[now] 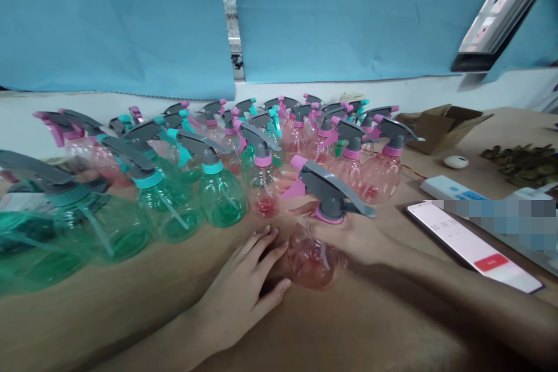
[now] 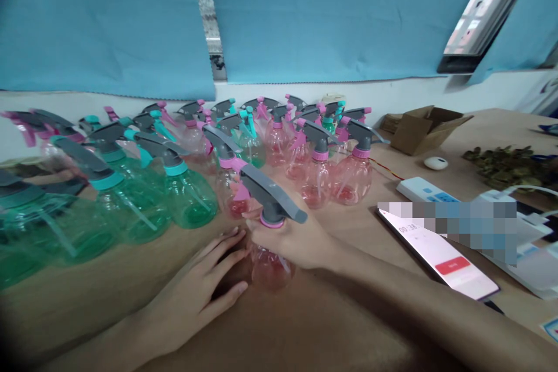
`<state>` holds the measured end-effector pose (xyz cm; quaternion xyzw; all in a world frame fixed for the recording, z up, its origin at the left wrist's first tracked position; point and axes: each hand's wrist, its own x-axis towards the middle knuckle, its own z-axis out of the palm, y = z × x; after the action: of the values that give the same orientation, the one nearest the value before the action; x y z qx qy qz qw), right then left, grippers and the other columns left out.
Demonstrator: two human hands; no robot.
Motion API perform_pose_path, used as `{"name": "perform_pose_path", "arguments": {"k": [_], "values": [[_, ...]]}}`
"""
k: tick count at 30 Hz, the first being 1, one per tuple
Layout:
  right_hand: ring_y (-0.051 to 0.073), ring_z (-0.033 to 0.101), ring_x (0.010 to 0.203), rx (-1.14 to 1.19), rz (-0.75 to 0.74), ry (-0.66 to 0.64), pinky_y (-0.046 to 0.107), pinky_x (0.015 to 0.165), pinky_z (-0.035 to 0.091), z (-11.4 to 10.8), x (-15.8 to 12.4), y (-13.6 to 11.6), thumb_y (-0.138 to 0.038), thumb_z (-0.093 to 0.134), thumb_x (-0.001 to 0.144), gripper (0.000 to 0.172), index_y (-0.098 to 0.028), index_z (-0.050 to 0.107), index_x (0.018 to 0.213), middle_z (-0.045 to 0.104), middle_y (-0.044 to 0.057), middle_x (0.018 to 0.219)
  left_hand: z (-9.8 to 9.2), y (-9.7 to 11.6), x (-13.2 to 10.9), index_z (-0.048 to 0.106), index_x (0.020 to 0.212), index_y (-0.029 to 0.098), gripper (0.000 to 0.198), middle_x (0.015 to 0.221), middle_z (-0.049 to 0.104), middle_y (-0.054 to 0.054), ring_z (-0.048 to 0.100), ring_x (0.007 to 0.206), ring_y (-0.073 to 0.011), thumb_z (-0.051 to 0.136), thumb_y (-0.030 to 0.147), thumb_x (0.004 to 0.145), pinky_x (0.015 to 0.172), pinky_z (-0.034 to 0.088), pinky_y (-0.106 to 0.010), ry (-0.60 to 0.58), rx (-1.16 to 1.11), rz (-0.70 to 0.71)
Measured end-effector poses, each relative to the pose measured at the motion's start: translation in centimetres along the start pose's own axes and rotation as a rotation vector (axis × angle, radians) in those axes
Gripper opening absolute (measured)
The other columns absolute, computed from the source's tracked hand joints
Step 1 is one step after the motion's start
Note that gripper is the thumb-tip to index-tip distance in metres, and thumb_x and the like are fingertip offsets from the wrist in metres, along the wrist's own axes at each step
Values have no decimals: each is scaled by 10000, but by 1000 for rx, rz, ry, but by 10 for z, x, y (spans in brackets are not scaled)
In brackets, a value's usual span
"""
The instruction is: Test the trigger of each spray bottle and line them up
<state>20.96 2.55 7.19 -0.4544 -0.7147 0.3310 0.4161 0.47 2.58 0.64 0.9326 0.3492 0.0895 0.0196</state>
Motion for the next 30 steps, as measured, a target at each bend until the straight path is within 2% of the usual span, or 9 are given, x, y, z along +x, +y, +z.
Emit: {"name": "perform_pose_path", "arguments": {"k": [4, 12, 24, 30], "values": [[197, 632, 796, -1, 18, 6, 329, 746, 519, 0, -1, 2, -243, 490, 687, 25, -224, 479, 698, 627, 20, 754, 0, 0, 0, 443, 1280, 190, 439, 1394, 362, -81, 295, 1278, -263, 434, 414, 903, 1014, 307, -460, 6, -5, 0], [212, 629, 760, -10, 51, 36, 356, 707, 517, -1, -1, 2, -231, 500, 645, 108, -235, 396, 671, 586, -10, 682, 1, -1, 0, 434, 1286, 194, 442, 1404, 344, -79, 283, 1285, -256, 432, 416, 904, 1022, 298, -449, 6, -9, -2], [214, 605, 763, 15, 45, 13, 348, 711, 480, 1, 0, 6, -228, 489, 644, 134, -233, 356, 635, 483, -30, 627, -1, 0, 0, 438, 1283, 190, 445, 1397, 356, -81, 289, 1283, -257, 431, 422, 903, 1015, 306, -453, -1, -4, -3], [198, 600, 740, 4, 51, 49, 335, 691, 486, 0, 0, 9, -238, 533, 638, 158, -236, 382, 684, 505, -33, 651, -1, 1, 0, 447, 1275, 191, 435, 1402, 348, -79, 284, 1284, -259, 441, 413, 901, 1017, 303, -450, 16, -16, -2]]}}
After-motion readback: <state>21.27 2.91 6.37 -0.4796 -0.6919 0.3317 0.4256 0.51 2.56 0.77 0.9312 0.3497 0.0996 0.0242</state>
